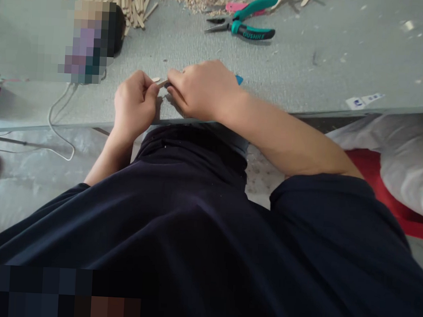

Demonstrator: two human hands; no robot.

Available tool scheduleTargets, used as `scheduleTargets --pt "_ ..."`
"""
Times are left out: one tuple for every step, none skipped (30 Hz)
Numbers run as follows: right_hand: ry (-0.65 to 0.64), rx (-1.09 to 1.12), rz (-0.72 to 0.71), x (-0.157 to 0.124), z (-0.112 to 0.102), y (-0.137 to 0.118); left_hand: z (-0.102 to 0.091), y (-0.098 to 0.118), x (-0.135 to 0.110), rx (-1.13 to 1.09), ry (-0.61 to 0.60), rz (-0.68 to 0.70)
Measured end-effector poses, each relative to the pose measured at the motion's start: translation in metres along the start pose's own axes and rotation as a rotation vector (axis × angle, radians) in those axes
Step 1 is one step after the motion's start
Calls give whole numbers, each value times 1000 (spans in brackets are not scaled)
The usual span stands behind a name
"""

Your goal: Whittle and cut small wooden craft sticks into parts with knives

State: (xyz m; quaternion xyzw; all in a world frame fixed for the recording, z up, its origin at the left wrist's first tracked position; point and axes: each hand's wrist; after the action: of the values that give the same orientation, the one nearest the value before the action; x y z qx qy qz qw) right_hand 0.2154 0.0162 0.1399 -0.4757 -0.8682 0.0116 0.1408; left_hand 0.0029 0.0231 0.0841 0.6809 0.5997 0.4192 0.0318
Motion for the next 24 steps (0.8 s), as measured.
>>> scheduleTargets --pt "3 -14 -13 -1 0 0 0 -2 1 -9 14 1" --pt "8 -40 -35 -2 0 0 1 -4 3 -29 30 5" --pt "14 -69 -61 -2 -1 -1 1 -7 5 -57 44 12" --pt "21 -94 -84 -3 -1 -1 2 -11 6 -90 54 19" --pt "28 -109 -99 -3 -1 -1 4 -15 8 -127 53 28" --pt "36 -110 -103 -4 -1 -1 5 -20 10 -165 44 40" --pt "46 -98 -93 -4 0 -1 7 -24 12 -202 38 55" --pt "54 -78 -76 -4 0 -1 8 -27 13 -232 38 72" --pt "64 -63 -55 -4 0 -1 9 -29 13 -252 49 92" --pt "69 -51 -36 -4 0 0 9 -29 11 -256 68 114" --pt "71 -43 -17 -3 0 0 8 -28 9 -243 92 133" --pt "71 -43 1 -2 -1 1 7 -25 4 -213 117 154" --pt "71 -47 18 -2 -2 1 5 -21 -1 -171 130 170" --pt "73 -50 34 -1 -4 2 2 -17 -8 -124 134 184" --pt "79 -47 51 0 -7 2 -1 -13 -16 -78 125 222" --pt "88 -36 70 1 -11 2 -3 -9 -23 -32 131 265" --pt "100 -19 91 2 -15 2 -5 -7 -31 9 150 303" --pt "112 5 116 2 -20 1 -6 -6 -38 48 171 335" --pt "121 38 142 2 -25 0 -6 -7 -44 82 194 353" --pt "117 71 167 2 -31 -2 -7 -8 -50 105 212 355" --pt "102 103 186 3 -36 -4 -6 -10 -54 117 222 347" --pt "74 133 191 3 -41 -6 -6 -12 -57 118 222 331" --pt "34 156 187 4 -44 -8 -5 -15 -59 111 216 314" --pt "-25 174 185 6 -47 -9 -4 -18 -61 101 210 303"
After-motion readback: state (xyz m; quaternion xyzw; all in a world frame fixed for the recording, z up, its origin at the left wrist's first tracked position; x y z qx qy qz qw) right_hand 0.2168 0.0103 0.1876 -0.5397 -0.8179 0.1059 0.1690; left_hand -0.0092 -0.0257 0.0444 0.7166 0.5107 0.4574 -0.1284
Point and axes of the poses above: each hand's wrist, its own x-axis towards the middle knuckle, its own z-axis out of the palm, y = z × x, and after that the axes turned 14 degrees about y, right-handed
